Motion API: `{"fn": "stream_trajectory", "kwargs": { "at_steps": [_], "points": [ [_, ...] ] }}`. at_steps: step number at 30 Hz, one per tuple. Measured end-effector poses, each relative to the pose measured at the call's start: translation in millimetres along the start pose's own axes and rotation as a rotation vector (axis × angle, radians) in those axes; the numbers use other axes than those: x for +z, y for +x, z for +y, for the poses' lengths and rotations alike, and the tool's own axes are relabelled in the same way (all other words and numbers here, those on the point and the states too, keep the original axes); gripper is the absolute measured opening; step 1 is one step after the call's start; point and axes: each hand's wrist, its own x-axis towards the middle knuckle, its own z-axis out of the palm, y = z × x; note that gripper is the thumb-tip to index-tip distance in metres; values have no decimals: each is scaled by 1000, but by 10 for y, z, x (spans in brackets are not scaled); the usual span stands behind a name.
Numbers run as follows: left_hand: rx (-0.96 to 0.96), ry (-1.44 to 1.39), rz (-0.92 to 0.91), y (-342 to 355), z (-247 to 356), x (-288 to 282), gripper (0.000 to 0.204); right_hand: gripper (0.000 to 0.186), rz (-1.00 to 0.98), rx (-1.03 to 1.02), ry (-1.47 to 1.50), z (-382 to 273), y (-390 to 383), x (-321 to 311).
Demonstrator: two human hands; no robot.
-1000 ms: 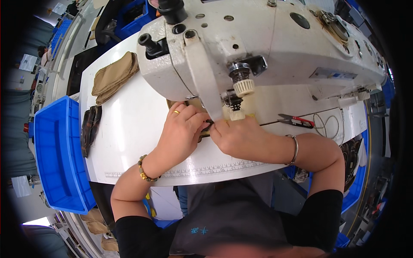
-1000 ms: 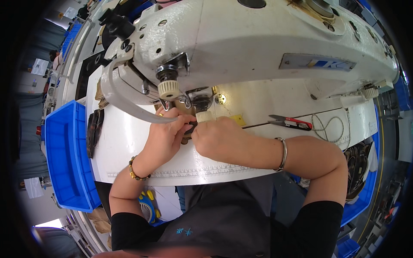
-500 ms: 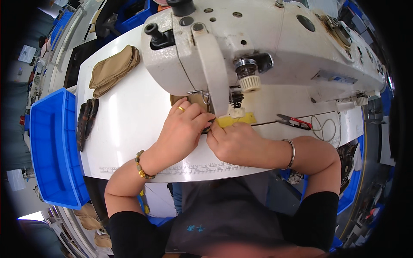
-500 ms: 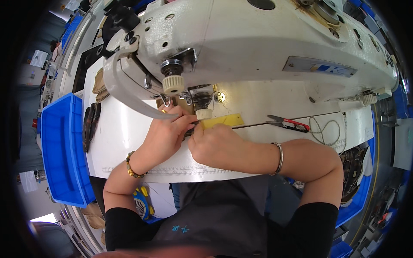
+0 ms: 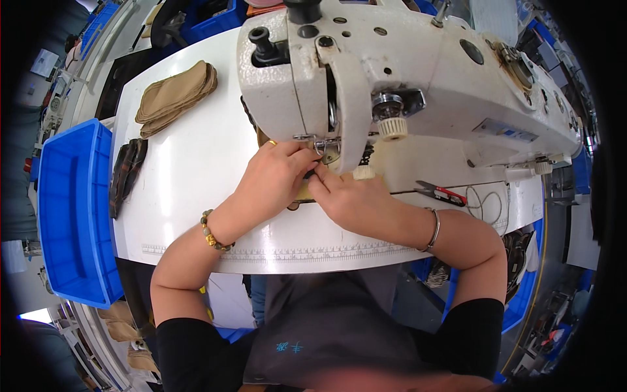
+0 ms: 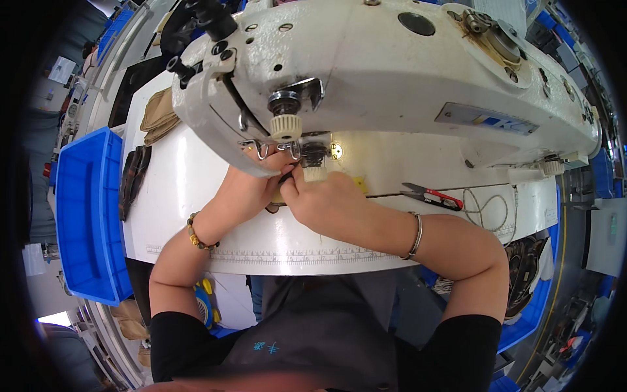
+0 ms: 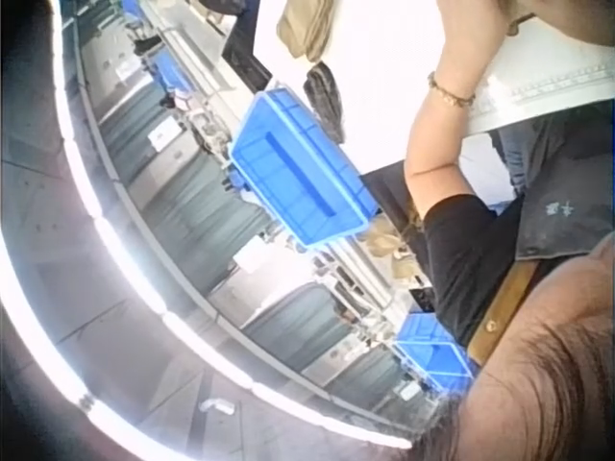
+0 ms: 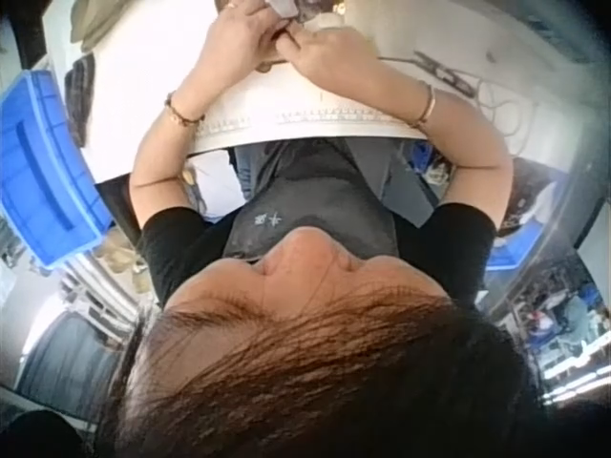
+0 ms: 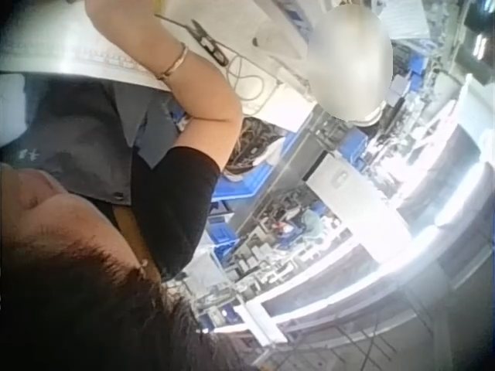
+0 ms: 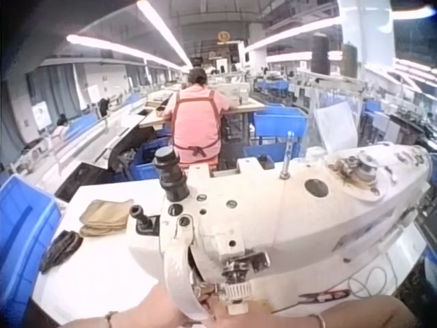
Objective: Sewing a leather part using an industrial sewing machine.
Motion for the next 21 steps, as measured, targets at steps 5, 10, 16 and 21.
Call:
{"fn": "stream_trajectory", "kwargs": {
  "at_steps": [5,10,16,21],
  "points": [
    [-57,-166,-74,32,-75,-184,19,23,-34,-18,-21,6,-38,-50],
    [-61,-218,-168,68,-43,-201,23,25,-23,-34,-25,18,-31,-52],
    [22,102,-113,29,75,-196,34,20,-12,-31,5,23,-26,-43],
    [-24,90,-113,38,100,-167,33,19,28,-35,-11,40,-39,-23]
  ]
}}
